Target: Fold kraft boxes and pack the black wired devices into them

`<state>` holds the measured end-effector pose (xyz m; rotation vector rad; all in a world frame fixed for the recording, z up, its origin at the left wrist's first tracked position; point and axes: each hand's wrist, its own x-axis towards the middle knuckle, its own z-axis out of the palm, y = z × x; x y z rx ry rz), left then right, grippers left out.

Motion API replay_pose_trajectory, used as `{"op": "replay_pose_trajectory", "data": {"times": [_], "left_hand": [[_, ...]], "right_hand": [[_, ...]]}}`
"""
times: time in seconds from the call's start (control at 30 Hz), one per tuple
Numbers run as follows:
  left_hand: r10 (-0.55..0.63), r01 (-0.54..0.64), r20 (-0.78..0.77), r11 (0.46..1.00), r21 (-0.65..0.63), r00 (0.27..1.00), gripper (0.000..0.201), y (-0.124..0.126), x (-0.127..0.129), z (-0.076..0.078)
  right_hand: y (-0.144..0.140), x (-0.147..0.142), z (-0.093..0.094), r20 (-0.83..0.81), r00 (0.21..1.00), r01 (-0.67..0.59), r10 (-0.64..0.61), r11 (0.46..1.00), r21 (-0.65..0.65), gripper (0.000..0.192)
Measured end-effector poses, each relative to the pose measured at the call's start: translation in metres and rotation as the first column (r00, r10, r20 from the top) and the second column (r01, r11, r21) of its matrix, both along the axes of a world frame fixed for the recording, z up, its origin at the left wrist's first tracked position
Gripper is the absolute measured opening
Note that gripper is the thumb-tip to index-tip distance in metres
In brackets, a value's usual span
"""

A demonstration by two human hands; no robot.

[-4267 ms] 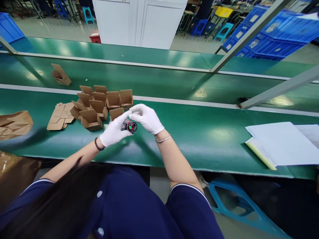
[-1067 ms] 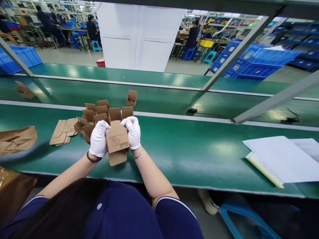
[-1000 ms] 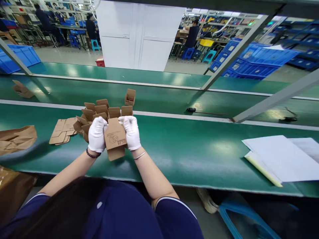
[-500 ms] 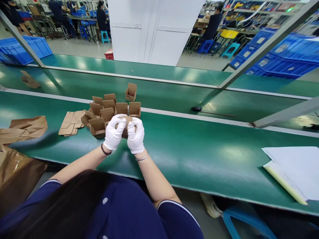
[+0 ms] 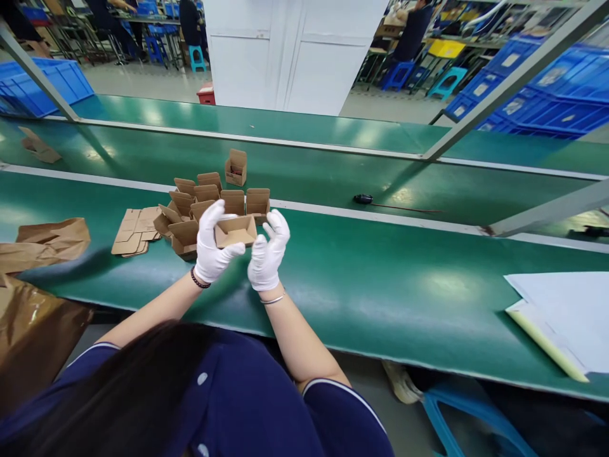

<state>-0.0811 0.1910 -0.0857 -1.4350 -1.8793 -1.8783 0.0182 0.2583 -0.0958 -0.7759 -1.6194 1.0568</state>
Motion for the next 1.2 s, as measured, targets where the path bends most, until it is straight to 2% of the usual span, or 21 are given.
{"op": "replay_pose_trajectory", "data": {"times": [0.07, 0.1, 0.17, 0.2, 0.27, 0.33, 0.37, 0.43, 0.5, 0.53, 0.6, 0.63, 0.67, 0.7, 0.77, 0.83, 0.9, 0.97, 1.07, 1.13, 1.2], "left_hand": [[0.111, -0.111, 0.022, 0.994, 0.006, 0.994, 0.105, 0.001, 0.003, -0.006], [0.138, -0.139, 0.042, 0.990, 0.010, 0.990, 0.107, 0.002, 0.006, -0.009], [0.093, -0.094, 0.080, 0.996, 0.001, 0.992, 0.100, 0.003, 0.011, -0.016], [0.034, -0.033, 0.094, 0.999, -0.018, 0.995, 0.093, 0.004, 0.013, -0.019], [-0.079, 0.087, 0.089, 0.992, -0.092, 0.993, 0.081, 0.004, 0.012, -0.026], [-0.107, 0.107, 0.013, 0.973, -0.204, 0.994, 0.082, 0.005, 0.008, -0.034], [-0.106, 0.091, -0.043, 0.960, -0.265, 0.993, 0.087, 0.005, 0.005, -0.038], [-0.132, 0.079, -0.109, 0.917, -0.391, 0.985, 0.097, 0.008, 0.000, -0.047], [-0.190, 0.146, -0.037, 0.851, -0.504, 0.981, 0.103, 0.012, -0.002, -0.058], [-0.202, 0.194, 0.044, 0.820, -0.539, 0.978, 0.106, 0.013, -0.003, -0.064], [-0.168, 0.253, 0.199, 0.784, -0.567, 0.966, 0.111, 0.014, -0.006, -0.075], [-0.130, 0.251, 0.244, 0.781, -0.572, 0.961, 0.112, 0.013, -0.008, -0.081], [-0.089, 0.230, 0.263, 0.786, -0.575, 0.961, 0.113, 0.011, -0.010, -0.085], [-0.049, 0.192, 0.254, 0.795, -0.576, 0.966, 0.114, 0.008, -0.012, -0.089], [0.020, 0.082, 0.174, 0.825, -0.559, 0.985, 0.118, -0.002, -0.012, -0.091], [0.077, -0.050, 0.034, 0.867, -0.497, 0.996, 0.121, -0.015, -0.007, -0.088], [0.130, -0.168, -0.124, 0.908, -0.383, 0.984, 0.114, -0.029, 0.004, -0.079], [0.138, -0.203, -0.240, 0.941, -0.272, 0.961, 0.104, -0.038, 0.015, -0.067], [-0.002, -0.069, -0.265, 0.964, -0.256, 0.964, 0.084, -0.037, 0.030, -0.048], [-0.159, 0.116, -0.111, 0.940, -0.321, 0.981, 0.063, -0.025, 0.037, -0.036], [-0.278, 0.341, 0.223, 0.878, -0.336, 0.934, 0.051, -0.004, 0.045, -0.024]], "right_hand": [[-0.003, 0.002, -0.002, -0.069, 0.989, -0.141, 0.128, 0.961, -0.238, 0.053], [-0.004, 0.002, -0.002, -0.099, 0.965, -0.263, 0.244, 0.903, -0.340, 0.056], [-0.002, 0.005, -0.003, -0.164, 0.885, -0.461, 0.436, 0.775, -0.433, 0.064], [0.002, 0.007, -0.004, -0.176, 0.861, -0.504, 0.477, 0.750, -0.429, 0.066], [0.014, 0.013, -0.004, -0.082, 0.872, -0.474, 0.482, 0.792, -0.386, 0.068], [0.027, 0.021, -0.001, 0.230, 0.852, -0.396, 0.471, 0.865, -0.307, 0.060], [0.033, 0.025, 0.002, 0.432, 0.776, -0.389, 0.459, 0.888, -0.245, 0.052], [0.041, 0.031, 0.011, 0.761, 0.526, -0.464, 0.379, 0.878, -0.116, 0.037], [0.051, 0.036, 0.021, 0.894, 0.316, -0.608, 0.319, 0.791, -0.067, 0.029], [0.062, 0.037, 0.026, 0.903, 0.274, -0.665, 0.329, 0.743, -0.069, 0.029], [0.099, 0.040, 0.031, 0.872, 0.319, -0.685, 0.372, 0.726, -0.059, 0.036], [0.126, 0.042, 0.032, 0.852, 0.376, -0.640, 0.364, 0.767, -0.045, 0.041], [0.158, 0.045, 0.031, 0.846, 0.442, -0.528, 0.299, 0.849, -0.024, 0.046], [0.191, 0.048, 0.028, 0.871, 0.454, -0.386, 0.186, 0.923, 0.004, 0.047], [0.256, 0.053, 0.019, 0.940, 0.334, -0.057, -0.070, 0.994, 0.094, 0.041], [0.306, 0.055, 0.004, 0.957, 0.251, 0.087, -0.144, 0.988, 0.126, 0.047], [0.337, 0.053, -0.012, 0.961, 0.219, 0.128, -0.167, 0.982, 0.141, 0.055], [0.353, 0.048, -0.025, 0.966, 0.195, 0.115, -0.170, 0.982, 0.149, 0.057], [0.359, 0.037, -0.037, 0.980, 0.175, 0.044, -0.097, 0.995, 0.091, 0.047], [0.347, 0.031, -0.036, 0.967, 0.238, 0.011, -0.089, 0.996, 0.089, 0.047], [0.318, 0.029, -0.029, 0.919, 0.361, -0.020, -0.160, 0.984, 0.180, 0.047]]}}
